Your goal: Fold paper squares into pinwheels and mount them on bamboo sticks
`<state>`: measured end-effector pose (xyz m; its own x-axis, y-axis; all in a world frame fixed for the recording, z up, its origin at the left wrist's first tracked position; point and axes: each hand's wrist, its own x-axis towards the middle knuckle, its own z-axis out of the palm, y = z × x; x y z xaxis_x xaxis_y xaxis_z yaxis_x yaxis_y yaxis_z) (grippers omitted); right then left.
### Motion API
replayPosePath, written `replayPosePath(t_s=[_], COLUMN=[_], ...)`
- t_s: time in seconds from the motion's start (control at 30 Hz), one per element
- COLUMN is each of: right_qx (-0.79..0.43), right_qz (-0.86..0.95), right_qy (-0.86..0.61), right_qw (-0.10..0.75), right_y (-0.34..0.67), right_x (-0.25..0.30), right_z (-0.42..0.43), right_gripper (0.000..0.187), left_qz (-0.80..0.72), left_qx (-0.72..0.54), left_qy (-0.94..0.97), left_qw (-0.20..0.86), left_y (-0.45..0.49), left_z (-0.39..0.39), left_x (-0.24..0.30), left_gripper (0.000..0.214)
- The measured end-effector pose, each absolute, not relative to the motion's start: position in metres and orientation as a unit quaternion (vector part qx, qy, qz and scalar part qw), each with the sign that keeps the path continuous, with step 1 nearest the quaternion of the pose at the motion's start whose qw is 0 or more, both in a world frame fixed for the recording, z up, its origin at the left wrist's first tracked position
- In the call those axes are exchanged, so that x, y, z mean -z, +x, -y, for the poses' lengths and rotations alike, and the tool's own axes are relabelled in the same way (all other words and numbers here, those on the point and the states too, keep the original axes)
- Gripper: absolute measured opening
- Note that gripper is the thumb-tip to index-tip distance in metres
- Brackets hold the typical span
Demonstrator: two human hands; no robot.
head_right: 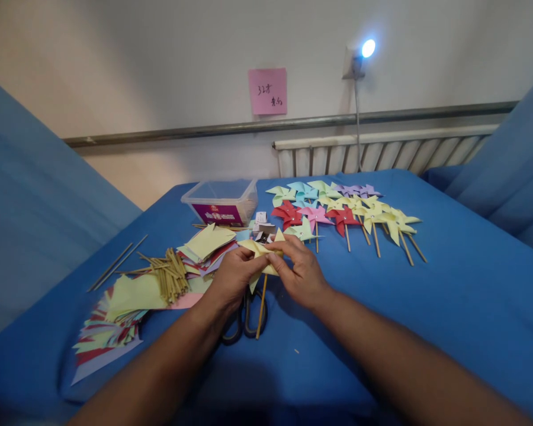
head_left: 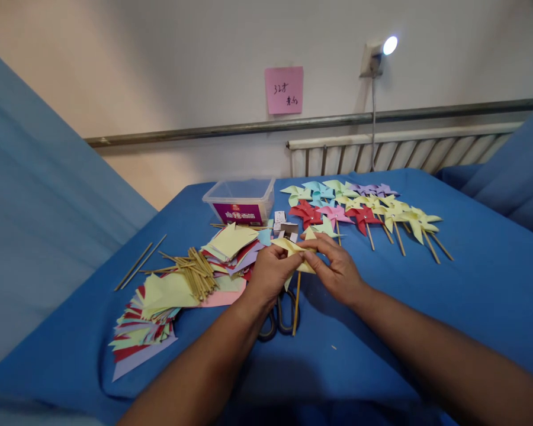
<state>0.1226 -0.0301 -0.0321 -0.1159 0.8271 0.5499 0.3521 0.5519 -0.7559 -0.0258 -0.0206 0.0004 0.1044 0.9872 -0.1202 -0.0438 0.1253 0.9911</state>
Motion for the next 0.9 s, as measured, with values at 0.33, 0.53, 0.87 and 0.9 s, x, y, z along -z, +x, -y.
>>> replayPosePath(t_s=[0.33, 0.53, 0.87, 0.9], right_qx=[-0.263, -0.257, -0.266, -0.277], right_qz=[0.679, 0.668, 0.655, 0.643], right_qy=[-0.415, -0.403, -0.414, -0.424], right_qw=[0.545, 0.571, 0.573, 0.575], right_y=[0.1209, 0.1201, 0.1189, 0.1186], right_x=[0.0348, 0.0336, 0.0293, 0.0293], right_z=[0.0284, 0.0279, 0.0327, 0.0334], right_gripper=[0.026, 0.015, 0.015, 0.018], left_qz=[-0.495, -0.486, -0.474, -0.469], left_qx=[-0.411, -0.406, -0.404, -0.397], left_qy=[0.505, 0.514, 0.527, 0.523], left_qw=[0.575, 0.578, 0.578, 0.592], left_y=[-0.0267, -0.0275, -0.0282, -0.0277], left_z=[0.0209, 0.0191, 0.0191, 0.0197], left_x=[-0.0050, -0.0001, -0.0005, -0.0020], left_gripper=[0.025, 0.020, 0.022, 0.023])
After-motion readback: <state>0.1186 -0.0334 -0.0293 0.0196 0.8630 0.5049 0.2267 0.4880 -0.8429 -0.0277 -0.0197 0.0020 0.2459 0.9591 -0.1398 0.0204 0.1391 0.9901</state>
